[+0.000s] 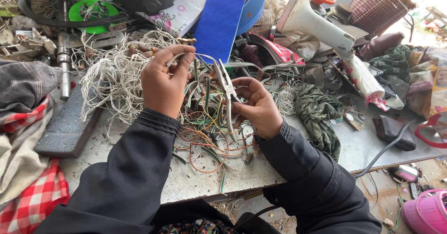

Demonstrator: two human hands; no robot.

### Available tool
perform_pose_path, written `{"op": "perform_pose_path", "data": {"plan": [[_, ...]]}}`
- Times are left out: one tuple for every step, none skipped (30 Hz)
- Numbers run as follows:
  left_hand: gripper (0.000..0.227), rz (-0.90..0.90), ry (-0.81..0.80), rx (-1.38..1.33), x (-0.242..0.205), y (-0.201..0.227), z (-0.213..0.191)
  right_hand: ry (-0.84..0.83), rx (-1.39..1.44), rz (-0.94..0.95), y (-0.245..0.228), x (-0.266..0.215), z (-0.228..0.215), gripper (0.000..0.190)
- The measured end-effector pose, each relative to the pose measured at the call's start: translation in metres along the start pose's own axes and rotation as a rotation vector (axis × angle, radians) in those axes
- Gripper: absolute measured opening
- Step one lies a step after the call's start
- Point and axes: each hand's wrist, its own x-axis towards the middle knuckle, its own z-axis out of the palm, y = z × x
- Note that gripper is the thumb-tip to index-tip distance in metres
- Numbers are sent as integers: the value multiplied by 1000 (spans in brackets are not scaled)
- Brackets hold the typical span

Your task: The person uses pliers to strip insulation from multiple short wire segments on a cluttered workbench. They repeatedly pick up wire pieces, grip them with pliers, and pull off the outer sheath, leaving bare copper ends. The work continues throughout the clip with no visible final destination for the stripped wires.

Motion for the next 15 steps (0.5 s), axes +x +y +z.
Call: {"op": "perform_pose_path", "data": {"plan": [[9,3,-10,22,-1,1,0,5,-4,12,1,0,-2,44],[9,6,-20,44,-2,2,0,10,-8,24,1,-1,-5,38],[10,8,-31,66,-3,3,1,16,-12,37,1,-1,-8,32],[9,25,-32,70,-3,4,1,15,-20,8,2,-2,-9,30],[9,41,-32,74,-2,5,1,14,-28,-21,4,-2,-10,28],[9,56,-32,78,-2,6,1,13,-36,-49,5,-2,-11,26],[9,57,-41,77,-3,7,0,33,-27,-47,7,-2,-11,26],[10,57,-50,75,-3,7,0,53,-18,-45,8,-2,-10,26],[10,58,-59,75,-3,8,0,74,-8,-43,9,-1,-10,27],[10,49,-73,85,-4,8,-1,83,32,-63,8,-1,-9,28],[11,39,-88,93,-4,8,0,94,71,-83,7,-1,-9,29],[12,30,-103,102,-5,7,0,105,111,-104,6,-1,-9,30],[11,12,-143,99,-5,7,1,90,143,-111,4,-2,-9,32],[11,-5,-183,97,-5,6,1,76,175,-118,1,-4,-10,33],[12,-22,-220,96,-5,5,1,59,207,-126,0,-5,-9,34]]}}
